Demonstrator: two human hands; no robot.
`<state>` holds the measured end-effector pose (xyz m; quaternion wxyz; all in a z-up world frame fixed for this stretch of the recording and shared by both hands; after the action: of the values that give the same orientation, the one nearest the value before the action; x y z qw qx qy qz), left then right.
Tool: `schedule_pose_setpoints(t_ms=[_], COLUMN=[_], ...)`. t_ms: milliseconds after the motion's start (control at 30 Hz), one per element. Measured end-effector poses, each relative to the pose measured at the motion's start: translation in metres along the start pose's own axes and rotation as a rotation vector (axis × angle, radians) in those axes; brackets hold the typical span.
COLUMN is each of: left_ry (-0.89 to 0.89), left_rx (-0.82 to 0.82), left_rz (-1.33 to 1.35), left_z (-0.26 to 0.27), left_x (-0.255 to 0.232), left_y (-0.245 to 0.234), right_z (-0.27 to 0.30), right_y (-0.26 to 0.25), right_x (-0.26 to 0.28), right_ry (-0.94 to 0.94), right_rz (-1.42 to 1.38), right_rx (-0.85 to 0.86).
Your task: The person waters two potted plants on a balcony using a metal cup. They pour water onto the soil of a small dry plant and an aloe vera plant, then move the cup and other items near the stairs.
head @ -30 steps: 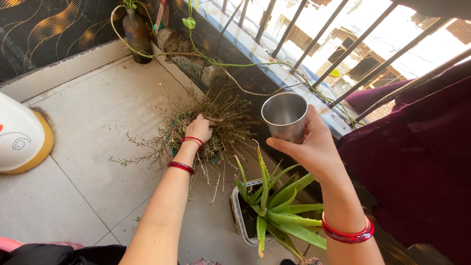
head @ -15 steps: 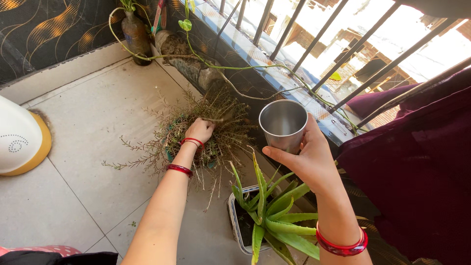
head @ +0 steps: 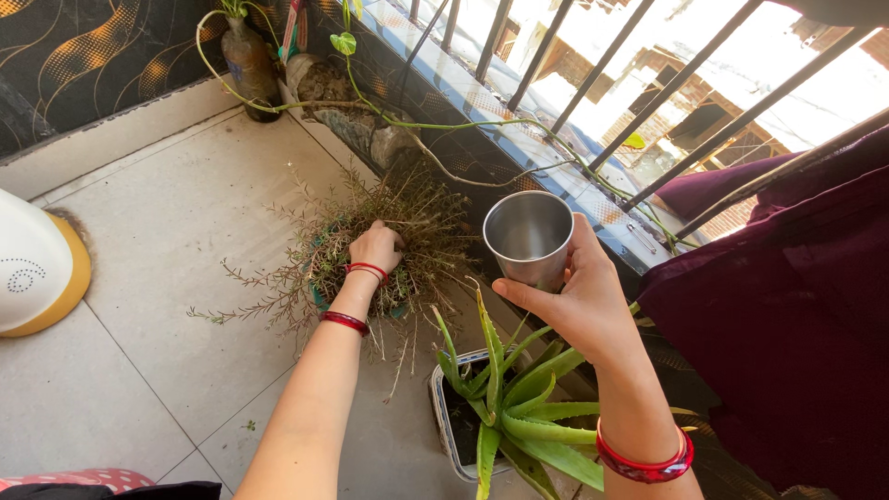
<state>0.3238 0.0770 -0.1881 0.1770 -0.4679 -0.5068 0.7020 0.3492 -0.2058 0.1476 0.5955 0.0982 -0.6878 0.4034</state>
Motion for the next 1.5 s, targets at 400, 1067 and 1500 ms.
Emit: schedule_pose_setpoints(t_ms=[400,1067,1500], left_ry=[-0.065,0.068,-0.153], left_rx=[0.052,0.013,0.289], left_rz=[0.096,0.334,1.029], left_z=[-0.002,-0.028,-0.009], left_x=[0.015,0.038,0.045], left_y=[-0.003,0.019,-0.011], right_z=[0.004,0.007,0.005], right_y=[-0.002,-0.003,-0.001], right_x=[0.004,0.004,0.005], right_ry=[-0.036,-0.028,-0.038], right_rz=[-0.009,-0.024,0.025], right_rx=[-0.013,-0.001,-0.016])
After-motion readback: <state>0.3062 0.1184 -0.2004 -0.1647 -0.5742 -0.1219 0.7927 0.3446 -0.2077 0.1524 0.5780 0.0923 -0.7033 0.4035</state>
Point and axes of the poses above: each hand's wrist, its own z-axis away from the middle knuckle, its own y-axis out of the palm, x = y × z, the point moved 7 cm from there along -z, towards the middle knuckle, and after that the axes turned 7 degrees about y, right-handed, at the moved point
